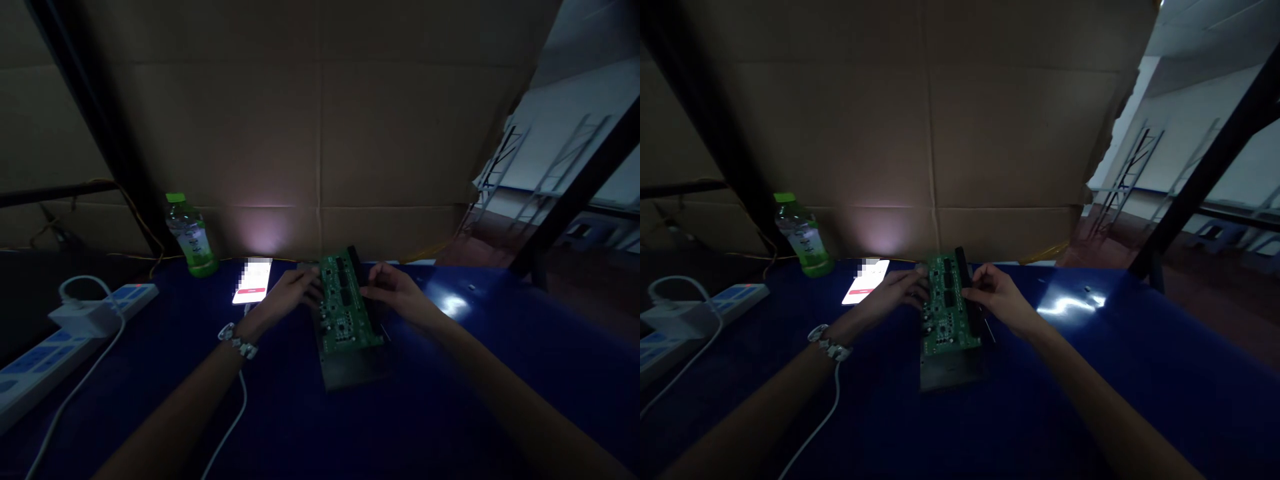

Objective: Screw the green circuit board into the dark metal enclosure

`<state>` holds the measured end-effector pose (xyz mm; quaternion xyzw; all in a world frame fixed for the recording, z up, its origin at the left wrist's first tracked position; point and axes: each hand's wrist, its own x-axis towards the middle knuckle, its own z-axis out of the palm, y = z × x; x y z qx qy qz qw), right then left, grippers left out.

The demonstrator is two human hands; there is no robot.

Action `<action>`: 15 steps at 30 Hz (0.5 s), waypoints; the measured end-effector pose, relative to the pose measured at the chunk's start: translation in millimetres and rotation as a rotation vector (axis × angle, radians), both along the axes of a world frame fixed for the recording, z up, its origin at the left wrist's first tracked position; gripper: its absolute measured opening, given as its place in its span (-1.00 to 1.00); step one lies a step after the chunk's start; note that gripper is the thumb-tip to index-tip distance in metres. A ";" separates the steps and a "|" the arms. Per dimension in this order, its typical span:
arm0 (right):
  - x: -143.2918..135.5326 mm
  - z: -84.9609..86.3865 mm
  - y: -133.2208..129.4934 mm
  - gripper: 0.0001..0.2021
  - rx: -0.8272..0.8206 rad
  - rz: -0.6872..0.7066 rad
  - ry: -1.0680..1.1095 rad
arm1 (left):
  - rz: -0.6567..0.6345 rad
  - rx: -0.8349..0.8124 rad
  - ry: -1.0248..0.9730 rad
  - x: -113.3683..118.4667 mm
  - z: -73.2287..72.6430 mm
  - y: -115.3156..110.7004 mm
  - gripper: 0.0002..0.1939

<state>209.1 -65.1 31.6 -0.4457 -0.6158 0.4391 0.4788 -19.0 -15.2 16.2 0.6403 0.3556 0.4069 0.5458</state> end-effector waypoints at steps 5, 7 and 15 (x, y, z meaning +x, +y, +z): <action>-7.3 -1.9 -3.3 -0.73 0.170 0.026 0.006 | -0.183 -0.071 -0.045 4.4 0.9 -11.4 -0.54; -13.0 -2.4 -7.5 -0.77 0.199 0.077 0.033 | -0.258 -0.072 -0.069 7.5 2.6 -16.6 -0.50; -23.8 -6.6 -15.2 -0.80 0.150 0.218 0.061 | -0.224 0.168 -0.017 10.4 -4.6 -18.2 -0.42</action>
